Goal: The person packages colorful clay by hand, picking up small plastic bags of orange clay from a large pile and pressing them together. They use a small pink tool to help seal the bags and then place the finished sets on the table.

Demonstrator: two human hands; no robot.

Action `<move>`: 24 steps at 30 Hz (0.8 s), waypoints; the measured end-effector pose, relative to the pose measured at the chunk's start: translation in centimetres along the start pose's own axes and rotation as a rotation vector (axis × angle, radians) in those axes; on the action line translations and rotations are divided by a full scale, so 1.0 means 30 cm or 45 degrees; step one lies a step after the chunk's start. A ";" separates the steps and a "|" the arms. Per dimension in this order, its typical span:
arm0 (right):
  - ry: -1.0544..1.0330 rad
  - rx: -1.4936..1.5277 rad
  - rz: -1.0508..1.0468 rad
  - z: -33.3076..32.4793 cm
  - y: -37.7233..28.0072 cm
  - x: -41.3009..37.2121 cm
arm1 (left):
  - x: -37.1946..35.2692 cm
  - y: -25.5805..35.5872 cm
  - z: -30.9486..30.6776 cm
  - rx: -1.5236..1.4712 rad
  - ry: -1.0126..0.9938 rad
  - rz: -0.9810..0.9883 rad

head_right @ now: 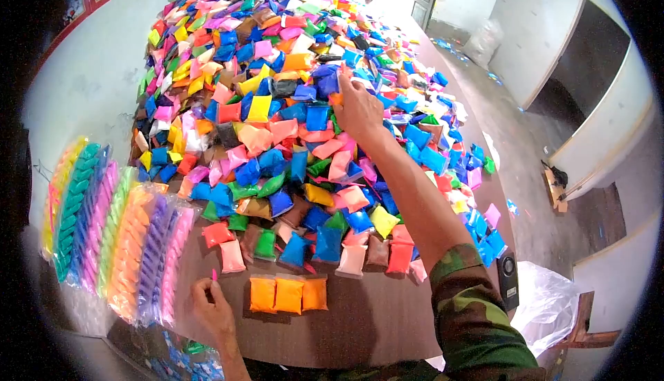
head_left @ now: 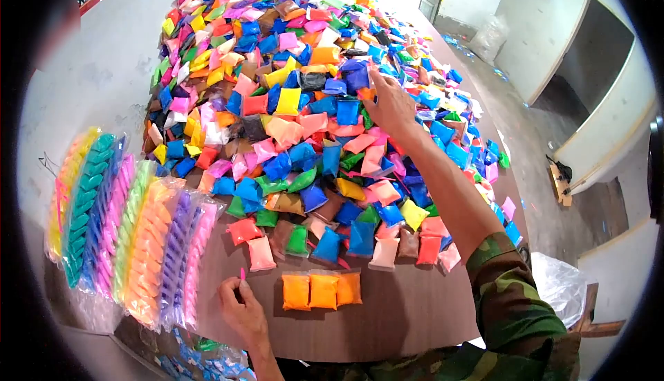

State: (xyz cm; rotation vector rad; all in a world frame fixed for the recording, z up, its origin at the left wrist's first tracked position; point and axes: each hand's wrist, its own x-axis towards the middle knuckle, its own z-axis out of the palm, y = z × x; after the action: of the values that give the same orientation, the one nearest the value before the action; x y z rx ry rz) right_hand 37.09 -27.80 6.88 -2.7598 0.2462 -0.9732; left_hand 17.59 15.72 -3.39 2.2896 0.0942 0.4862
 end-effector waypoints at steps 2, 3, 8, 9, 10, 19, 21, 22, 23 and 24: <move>-0.047 -0.013 0.020 0.020 0.012 0.026 | -0.001 -0.010 0.003 0.002 0.001 0.011; -0.071 -0.021 0.030 0.026 0.020 0.032 | -0.002 -0.012 0.004 0.001 0.000 0.018; -0.038 0.155 0.209 0.016 0.043 0.043 | 0.001 0.010 -0.011 0.028 -0.007 -0.001; -0.055 0.197 0.232 0.001 0.051 0.036 | 0.000 0.010 -0.013 0.039 -0.019 -0.002; 0.053 0.211 0.219 -0.004 0.063 0.029 | -0.003 0.011 -0.011 0.027 -0.005 -0.008; -0.083 1.205 0.349 -0.371 -0.043 -0.299 | -0.013 0.032 -0.013 -0.016 0.014 -0.020; -0.159 1.348 0.417 -0.412 -0.089 -0.423 | -0.012 0.041 -0.024 0.011 -0.005 -0.025; -0.226 1.456 0.463 -0.439 -0.120 -0.488 | -0.009 0.053 -0.030 0.062 -0.020 -0.046; -0.301 1.566 0.513 -0.461 -0.148 -0.560 | -0.008 0.066 -0.039 0.118 -0.035 -0.073; -0.356 1.578 0.562 -0.441 -0.143 -0.644 | -0.009 0.079 -0.050 0.178 -0.053 -0.104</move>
State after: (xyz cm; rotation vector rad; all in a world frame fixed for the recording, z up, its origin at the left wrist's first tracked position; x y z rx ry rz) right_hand 14.24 -21.13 6.44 -1.5585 0.1198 -0.3657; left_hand 16.58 15.03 -0.84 2.4207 0.2061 0.4004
